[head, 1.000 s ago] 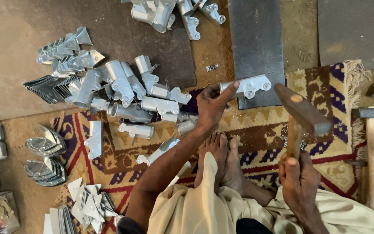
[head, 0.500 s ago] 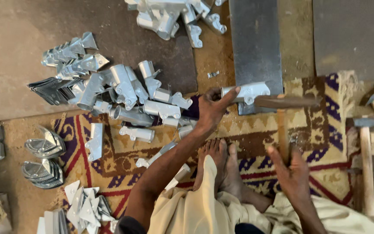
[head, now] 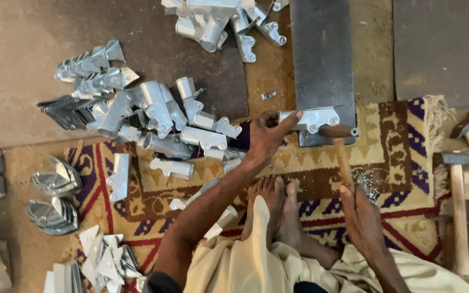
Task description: The person sits on the floor among piles of cast aluminum parts and hammers small nails or pins into the components one at a time, holding each part against a steel plate while striking with a hammer, then sets the finished part aside and picks up the next one.
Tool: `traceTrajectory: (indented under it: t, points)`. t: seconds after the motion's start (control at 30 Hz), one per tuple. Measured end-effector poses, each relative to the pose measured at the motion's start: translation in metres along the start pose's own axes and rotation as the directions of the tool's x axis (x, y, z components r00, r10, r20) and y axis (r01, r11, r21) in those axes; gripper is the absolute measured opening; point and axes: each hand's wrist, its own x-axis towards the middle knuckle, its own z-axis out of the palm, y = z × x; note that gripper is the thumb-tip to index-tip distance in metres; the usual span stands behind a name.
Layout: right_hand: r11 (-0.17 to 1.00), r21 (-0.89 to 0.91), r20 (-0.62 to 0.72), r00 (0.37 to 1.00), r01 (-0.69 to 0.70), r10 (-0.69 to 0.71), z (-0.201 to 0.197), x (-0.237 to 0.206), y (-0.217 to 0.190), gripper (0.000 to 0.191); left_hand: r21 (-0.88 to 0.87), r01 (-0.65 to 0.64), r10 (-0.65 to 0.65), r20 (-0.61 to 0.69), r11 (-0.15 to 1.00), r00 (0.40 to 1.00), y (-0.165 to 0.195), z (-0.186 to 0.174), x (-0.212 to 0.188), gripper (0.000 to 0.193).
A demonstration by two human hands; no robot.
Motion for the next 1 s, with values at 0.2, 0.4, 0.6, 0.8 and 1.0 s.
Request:
traceTrajectory:
  t: [0.2,0.4,0.6,0.8,1.0]
  points:
    - [0.829,0.546,0.139,0.989,-0.119,0.050,0.020,0.001,0.004,0.051,-0.165,-0.116,0.111,-0.039,0.980,0.993,-0.019,-0.014,0.011,0.044]
    - [0.842,0.505,-0.072,0.982,0.187,-0.175,0.019,0.047,0.052,0.047,-0.593,0.047,-0.034,0.033,0.804,0.999,0.003,-0.051,0.018,0.049]
    - [0.898,-0.238,-0.558,0.705,0.369,-0.438,-0.031,0.043,0.133,0.021,-0.778,0.176,-0.179,0.084,0.602,0.980,0.032,-0.063,0.000,0.057]
    - [0.927,-0.360,-0.255,0.967,-0.105,0.010,-0.038,0.012,0.196,0.034,-0.732,0.299,-0.295,0.139,0.612,0.945,0.012,-0.048,0.000,0.056]
    - [0.989,-0.110,-0.319,0.946,-0.098,0.058,-0.024,0.012,0.220,0.027,-0.636,0.380,-0.291,0.245,0.671,0.925,-0.004,-0.049,-0.002,0.050]
